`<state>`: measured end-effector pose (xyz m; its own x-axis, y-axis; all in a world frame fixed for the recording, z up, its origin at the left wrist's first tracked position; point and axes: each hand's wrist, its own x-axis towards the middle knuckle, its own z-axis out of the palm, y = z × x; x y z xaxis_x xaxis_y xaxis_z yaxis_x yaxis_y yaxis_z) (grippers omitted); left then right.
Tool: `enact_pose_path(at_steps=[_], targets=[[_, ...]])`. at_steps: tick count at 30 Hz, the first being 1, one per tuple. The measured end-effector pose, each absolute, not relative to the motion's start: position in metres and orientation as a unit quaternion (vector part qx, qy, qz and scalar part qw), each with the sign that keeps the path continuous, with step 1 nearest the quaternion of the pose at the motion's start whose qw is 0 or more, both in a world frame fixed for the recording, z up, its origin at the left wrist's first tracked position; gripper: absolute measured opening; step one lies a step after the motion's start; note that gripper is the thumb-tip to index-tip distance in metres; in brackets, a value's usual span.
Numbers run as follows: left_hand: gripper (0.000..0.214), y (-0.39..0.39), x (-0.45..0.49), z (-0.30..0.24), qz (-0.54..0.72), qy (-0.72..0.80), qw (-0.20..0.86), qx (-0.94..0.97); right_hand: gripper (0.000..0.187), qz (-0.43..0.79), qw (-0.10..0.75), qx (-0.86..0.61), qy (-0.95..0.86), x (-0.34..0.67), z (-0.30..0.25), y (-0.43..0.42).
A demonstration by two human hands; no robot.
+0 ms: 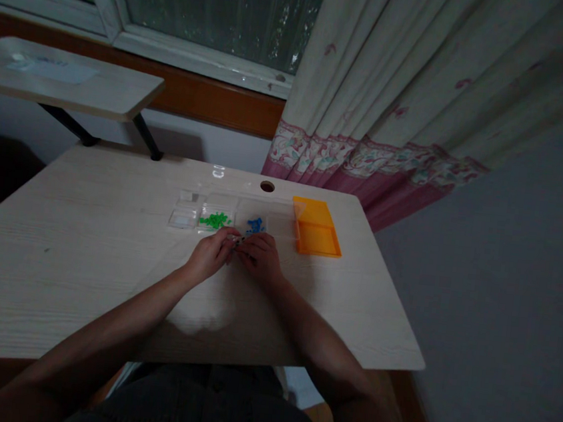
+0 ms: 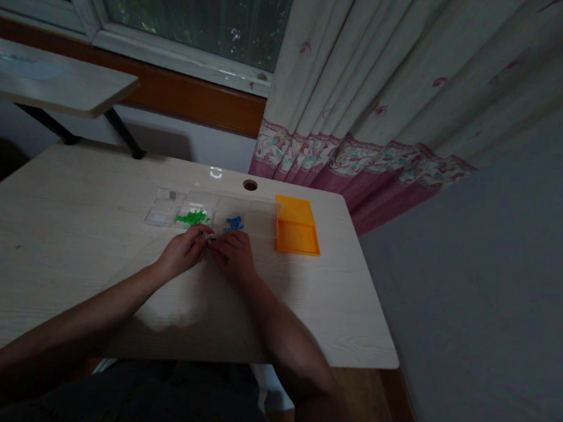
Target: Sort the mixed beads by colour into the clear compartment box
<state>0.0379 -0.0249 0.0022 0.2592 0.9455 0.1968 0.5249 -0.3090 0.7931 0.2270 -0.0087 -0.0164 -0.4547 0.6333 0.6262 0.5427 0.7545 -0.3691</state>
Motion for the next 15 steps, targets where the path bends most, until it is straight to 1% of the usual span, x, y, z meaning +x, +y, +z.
enact_pose_path(at_steps=[5,9,12,15], targets=[[0.030,-0.024,0.038,0.003,0.349,0.527,0.271,0.725,0.014,0.054,0.378,-0.383,-0.841,0.227,-0.011,-0.011],[0.031,-0.023,0.036,0.006,0.379,0.557,0.223,0.704,0.013,0.024,0.431,-0.475,-0.767,0.237,-0.006,-0.005],[0.032,-0.022,0.036,0.006,0.389,0.558,0.230,0.697,0.016,-0.002,0.470,-0.521,-0.713,0.248,-0.005,0.002],[0.030,-0.023,0.037,0.003,0.380,0.549,0.250,0.701,0.018,-0.027,0.489,-0.543,-0.682,0.254,-0.006,0.007]])
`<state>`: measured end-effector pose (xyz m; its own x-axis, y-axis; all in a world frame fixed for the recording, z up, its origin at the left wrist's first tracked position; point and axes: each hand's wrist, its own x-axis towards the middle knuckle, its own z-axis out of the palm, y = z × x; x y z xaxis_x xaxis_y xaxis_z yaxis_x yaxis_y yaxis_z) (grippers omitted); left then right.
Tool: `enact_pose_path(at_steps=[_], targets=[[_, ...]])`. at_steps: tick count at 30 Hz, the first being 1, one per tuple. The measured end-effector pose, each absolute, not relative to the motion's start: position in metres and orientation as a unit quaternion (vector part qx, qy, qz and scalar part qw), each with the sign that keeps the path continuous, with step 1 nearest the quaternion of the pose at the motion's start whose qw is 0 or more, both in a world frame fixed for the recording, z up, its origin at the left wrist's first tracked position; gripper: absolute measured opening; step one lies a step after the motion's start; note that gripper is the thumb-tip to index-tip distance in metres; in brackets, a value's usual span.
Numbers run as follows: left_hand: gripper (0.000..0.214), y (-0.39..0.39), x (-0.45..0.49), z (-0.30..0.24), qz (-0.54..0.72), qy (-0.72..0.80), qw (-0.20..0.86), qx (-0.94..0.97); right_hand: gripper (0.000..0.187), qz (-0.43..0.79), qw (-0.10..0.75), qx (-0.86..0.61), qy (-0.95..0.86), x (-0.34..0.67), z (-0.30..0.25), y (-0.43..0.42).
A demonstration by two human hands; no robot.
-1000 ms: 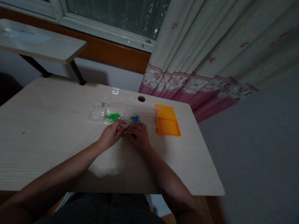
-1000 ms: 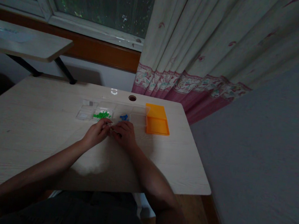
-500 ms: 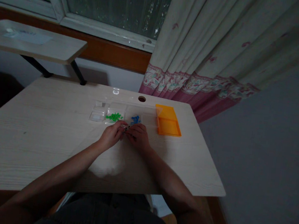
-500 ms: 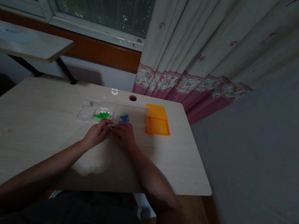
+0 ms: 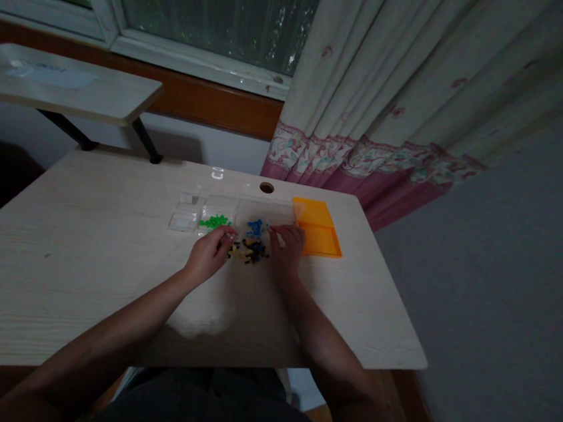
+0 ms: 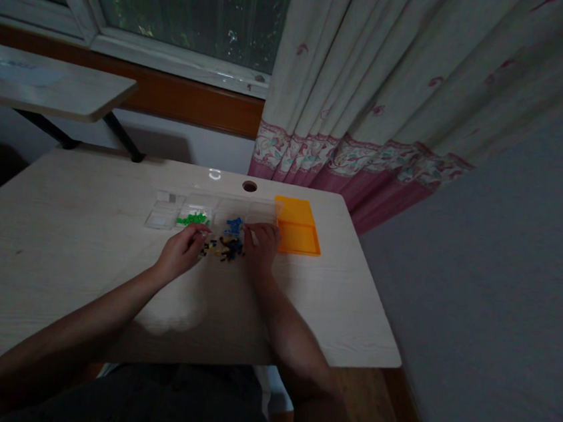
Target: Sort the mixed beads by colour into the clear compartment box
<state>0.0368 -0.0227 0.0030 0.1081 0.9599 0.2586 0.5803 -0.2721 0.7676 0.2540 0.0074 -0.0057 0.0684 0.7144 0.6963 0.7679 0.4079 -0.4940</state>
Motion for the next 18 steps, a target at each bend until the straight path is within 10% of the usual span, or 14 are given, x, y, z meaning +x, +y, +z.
enact_pose_path(at_steps=[18], targets=[[0.024,-0.0192,0.0335,0.0008,0.300,0.542,0.174,0.765,0.022,0.012,0.426,-0.558,-0.712,0.2454,-0.0062,0.0052]])
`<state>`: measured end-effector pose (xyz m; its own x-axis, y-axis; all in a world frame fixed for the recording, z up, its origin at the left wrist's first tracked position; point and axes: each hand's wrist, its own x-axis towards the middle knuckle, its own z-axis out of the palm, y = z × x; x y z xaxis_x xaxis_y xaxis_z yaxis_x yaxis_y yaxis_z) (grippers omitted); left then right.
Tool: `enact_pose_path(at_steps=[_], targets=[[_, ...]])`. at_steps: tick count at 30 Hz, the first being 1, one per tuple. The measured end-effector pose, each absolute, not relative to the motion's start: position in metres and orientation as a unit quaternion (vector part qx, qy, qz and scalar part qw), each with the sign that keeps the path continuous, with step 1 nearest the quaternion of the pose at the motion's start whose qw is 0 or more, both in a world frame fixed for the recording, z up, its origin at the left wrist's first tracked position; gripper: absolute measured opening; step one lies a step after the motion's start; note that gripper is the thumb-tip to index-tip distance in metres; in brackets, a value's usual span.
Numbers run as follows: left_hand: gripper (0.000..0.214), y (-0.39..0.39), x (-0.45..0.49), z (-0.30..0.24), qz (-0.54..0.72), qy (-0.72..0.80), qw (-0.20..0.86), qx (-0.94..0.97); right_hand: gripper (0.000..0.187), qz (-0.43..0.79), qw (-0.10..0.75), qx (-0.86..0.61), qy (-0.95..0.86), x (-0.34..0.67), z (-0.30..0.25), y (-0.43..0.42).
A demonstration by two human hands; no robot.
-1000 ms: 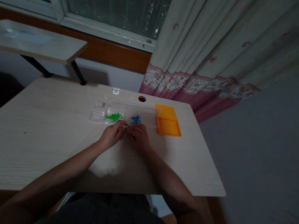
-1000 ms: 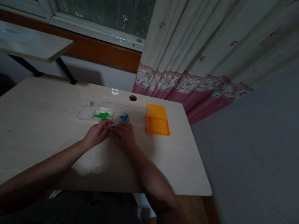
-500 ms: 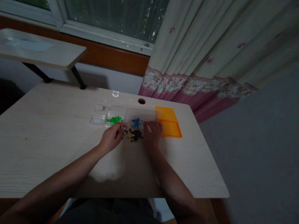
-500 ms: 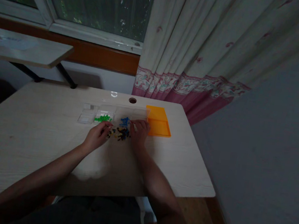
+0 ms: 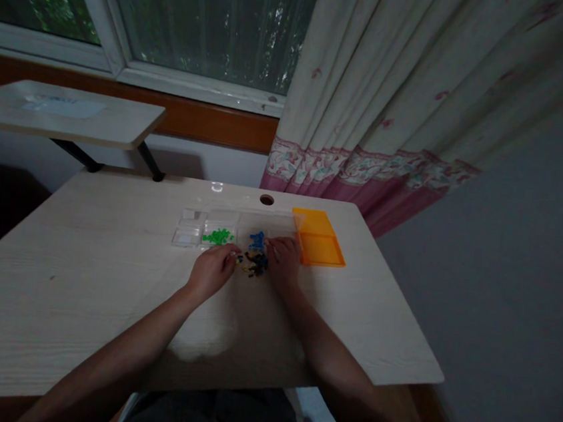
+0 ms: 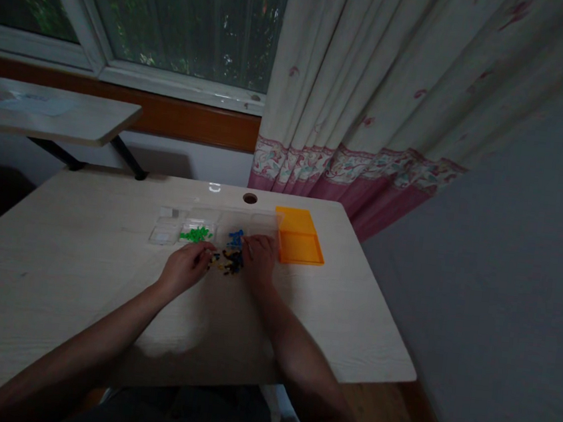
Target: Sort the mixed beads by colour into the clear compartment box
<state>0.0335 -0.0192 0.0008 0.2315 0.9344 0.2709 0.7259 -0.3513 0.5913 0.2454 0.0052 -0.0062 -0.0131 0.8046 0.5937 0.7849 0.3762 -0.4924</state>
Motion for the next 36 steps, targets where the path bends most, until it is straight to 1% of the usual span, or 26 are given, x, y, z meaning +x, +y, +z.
enact_pose_path(at_steps=[5,10,17,25,36], targets=[[0.024,-0.0204,0.0350,0.0015,0.231,0.544,0.145,0.793,0.021,0.019,0.427,-0.552,-0.716,0.2451,-0.0076,0.0062],[0.024,-0.0212,0.0356,0.0010,0.199,0.541,0.126,0.808,0.019,0.026,0.431,-0.553,-0.713,0.2453,-0.0090,0.0062],[0.026,-0.0190,0.0363,-0.0013,0.198,0.525,0.102,0.821,0.017,0.032,0.431,-0.546,-0.717,0.2456,-0.0090,0.0062],[0.025,-0.0187,0.0368,-0.0023,0.176,0.532,0.103,0.822,0.017,0.025,0.439,-0.540,-0.718,0.2456,-0.0096,0.0078],[0.016,-0.0174,0.0380,0.0014,0.172,0.538,0.116,0.817,0.016,0.022,0.456,-0.533,-0.713,0.2443,-0.0085,0.0068]])
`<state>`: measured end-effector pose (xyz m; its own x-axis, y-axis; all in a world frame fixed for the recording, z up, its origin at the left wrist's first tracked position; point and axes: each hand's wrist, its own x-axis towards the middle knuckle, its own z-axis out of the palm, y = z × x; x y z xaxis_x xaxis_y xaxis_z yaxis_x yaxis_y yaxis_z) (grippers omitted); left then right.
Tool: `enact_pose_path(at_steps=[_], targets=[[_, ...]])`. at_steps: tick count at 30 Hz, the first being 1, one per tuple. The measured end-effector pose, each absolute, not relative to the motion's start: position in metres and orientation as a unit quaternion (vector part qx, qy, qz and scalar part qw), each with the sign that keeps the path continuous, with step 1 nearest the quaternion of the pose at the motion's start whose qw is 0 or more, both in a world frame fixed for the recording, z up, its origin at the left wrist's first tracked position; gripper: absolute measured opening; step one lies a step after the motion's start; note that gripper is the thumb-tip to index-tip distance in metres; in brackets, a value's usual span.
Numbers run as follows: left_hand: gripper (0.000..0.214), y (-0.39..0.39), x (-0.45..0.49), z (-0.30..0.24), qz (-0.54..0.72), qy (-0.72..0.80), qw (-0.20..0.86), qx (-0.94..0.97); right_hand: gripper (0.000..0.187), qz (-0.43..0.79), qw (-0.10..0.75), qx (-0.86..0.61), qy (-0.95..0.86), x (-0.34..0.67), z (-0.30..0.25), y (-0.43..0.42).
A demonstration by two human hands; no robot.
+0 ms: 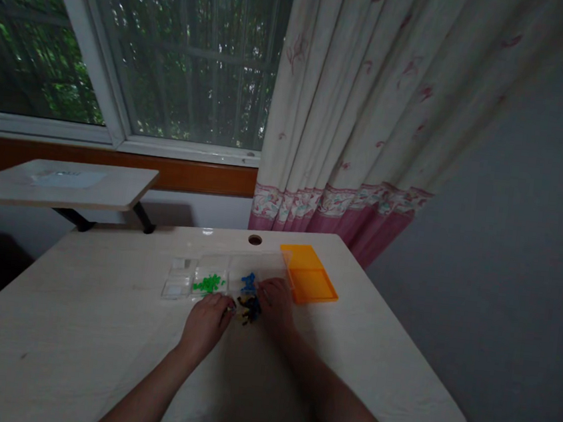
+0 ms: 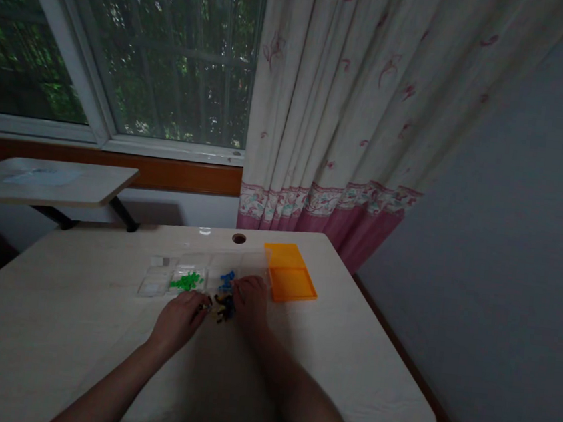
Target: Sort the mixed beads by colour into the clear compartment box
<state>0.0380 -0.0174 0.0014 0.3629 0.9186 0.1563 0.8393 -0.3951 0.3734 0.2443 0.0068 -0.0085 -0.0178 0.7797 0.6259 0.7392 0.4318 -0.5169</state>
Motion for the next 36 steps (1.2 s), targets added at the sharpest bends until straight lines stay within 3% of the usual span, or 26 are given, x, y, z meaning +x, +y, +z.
enact_pose_path(at_steps=[28,36], targets=[[0.025,-0.019,0.043,0.003,0.195,0.528,0.101,0.820,0.026,-0.017,0.479,-0.512,-0.713,0.242,-0.013,0.010],[0.025,-0.014,0.041,-0.011,0.344,0.506,0.142,0.778,0.016,-0.017,0.440,-0.440,-0.782,0.238,-0.010,0.001]])
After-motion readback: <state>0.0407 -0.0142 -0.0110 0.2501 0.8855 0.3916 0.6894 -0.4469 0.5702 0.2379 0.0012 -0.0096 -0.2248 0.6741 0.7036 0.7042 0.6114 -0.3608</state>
